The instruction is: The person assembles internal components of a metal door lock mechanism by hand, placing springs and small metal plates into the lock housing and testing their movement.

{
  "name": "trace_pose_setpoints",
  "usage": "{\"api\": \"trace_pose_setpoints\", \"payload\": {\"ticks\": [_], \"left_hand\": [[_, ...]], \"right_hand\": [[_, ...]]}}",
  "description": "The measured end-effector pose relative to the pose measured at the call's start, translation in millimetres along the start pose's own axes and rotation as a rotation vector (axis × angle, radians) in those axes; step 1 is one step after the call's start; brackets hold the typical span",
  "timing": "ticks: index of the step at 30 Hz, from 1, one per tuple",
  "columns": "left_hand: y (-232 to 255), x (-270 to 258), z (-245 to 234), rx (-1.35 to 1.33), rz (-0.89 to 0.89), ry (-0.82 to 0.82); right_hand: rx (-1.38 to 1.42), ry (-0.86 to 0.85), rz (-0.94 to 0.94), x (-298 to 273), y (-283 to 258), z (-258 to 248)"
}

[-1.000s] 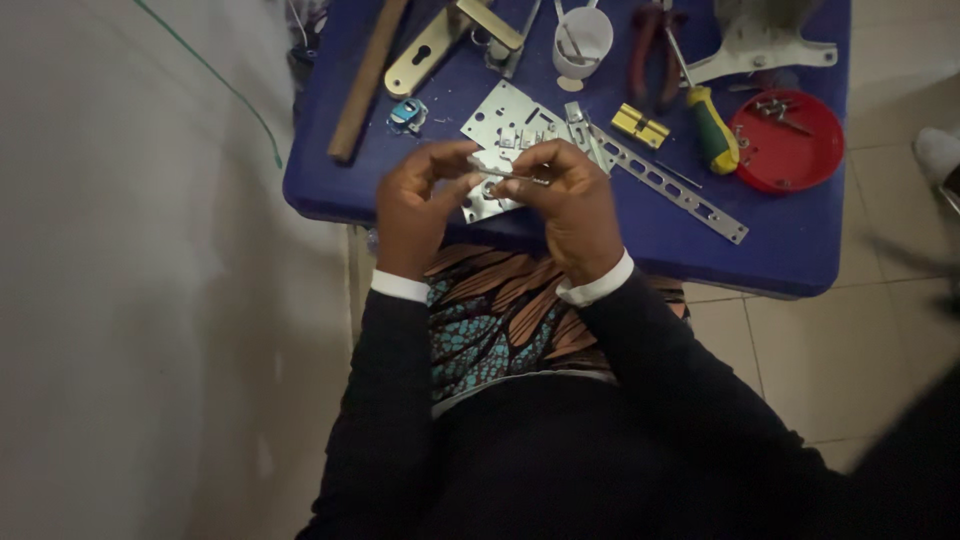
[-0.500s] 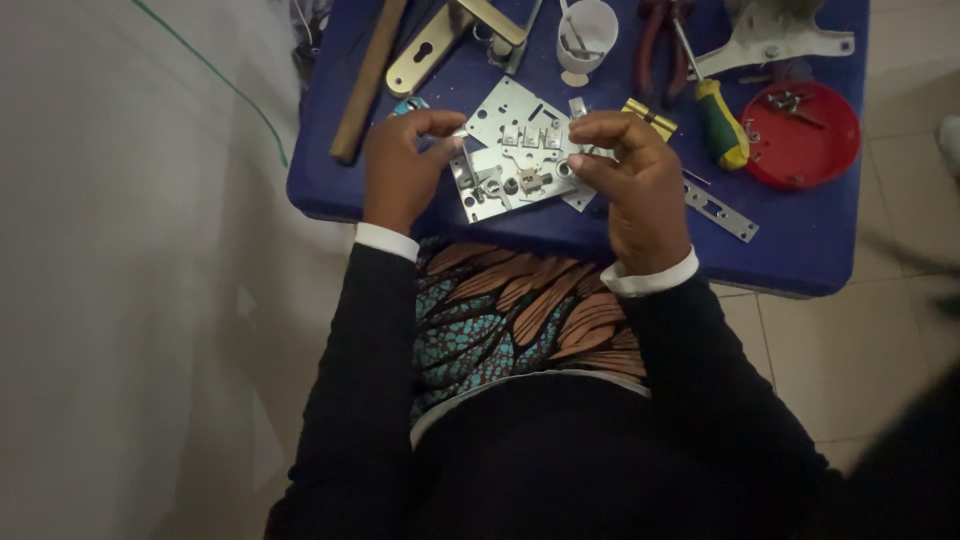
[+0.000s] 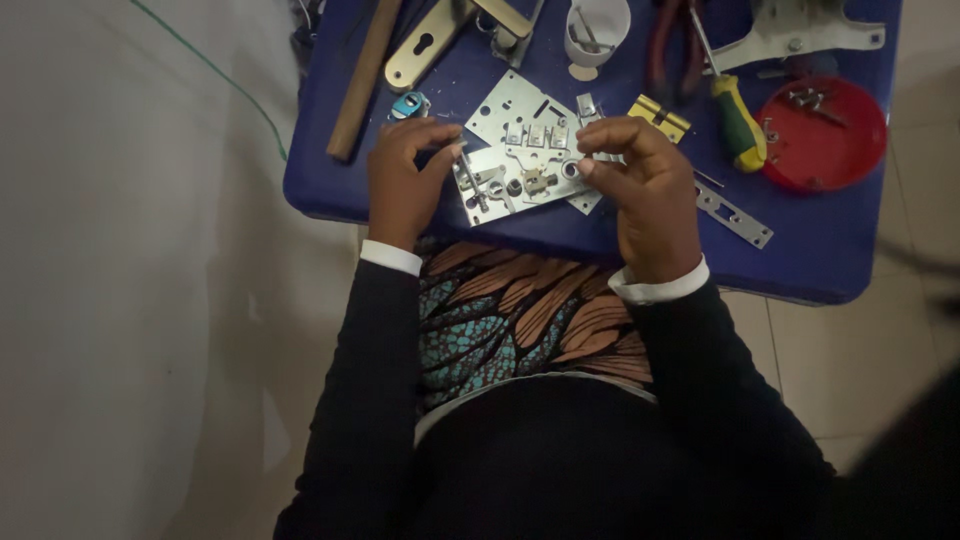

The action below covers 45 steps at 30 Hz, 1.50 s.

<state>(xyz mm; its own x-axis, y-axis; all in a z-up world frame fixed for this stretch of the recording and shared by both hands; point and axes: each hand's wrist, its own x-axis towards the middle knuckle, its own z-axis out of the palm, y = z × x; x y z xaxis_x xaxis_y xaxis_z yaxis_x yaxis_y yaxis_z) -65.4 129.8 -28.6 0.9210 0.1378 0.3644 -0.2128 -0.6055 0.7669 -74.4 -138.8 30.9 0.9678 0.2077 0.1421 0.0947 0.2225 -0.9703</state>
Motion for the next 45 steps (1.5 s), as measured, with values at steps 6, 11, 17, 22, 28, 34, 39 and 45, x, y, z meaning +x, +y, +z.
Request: {"api": "trace_pose_setpoints", "payload": {"ticks": [6,11,17,22,28,34,39,45], "left_hand": [[2.7,-2.5,0.8,0.005,0.009,0.018],[7.5,-5.0,3.2,0.013,0.036,0.059],[15.6,-5.7,4.5,-0.005,0.028,0.103],[19.4,-2.9,14.0,0.071,0.117,0.123],[19.5,-4.7,24.9,0.106,0.108,0.127],[17.0,-5.8,30.6,0.119,0.070,0.113],[13.5,-5.1,32.7,0.132,0.060,0.105],[9.4,-5.8,34.1,0.111,0.031,0.108]], "right_hand": [[-0.013,0.016,0.016,2.3,2.7,-2.5],[-0.060,0.026,0.024,3.8,-0.1,-4.1],[-0.013,0.018,0.021,5.5,0.5,-4.4],[-0.025,0.020,0.025,6.3,3.0,-4.8],[0.000,0.023,0.039,6.7,5.0,-5.2],[-0.017,0.017,0.044,5.4,4.1,-5.9],[-0.009,0.016,0.042,6.0,5.9,-6.2],[-0.032,0.023,0.051,4.6,4.4,-5.7]]}}
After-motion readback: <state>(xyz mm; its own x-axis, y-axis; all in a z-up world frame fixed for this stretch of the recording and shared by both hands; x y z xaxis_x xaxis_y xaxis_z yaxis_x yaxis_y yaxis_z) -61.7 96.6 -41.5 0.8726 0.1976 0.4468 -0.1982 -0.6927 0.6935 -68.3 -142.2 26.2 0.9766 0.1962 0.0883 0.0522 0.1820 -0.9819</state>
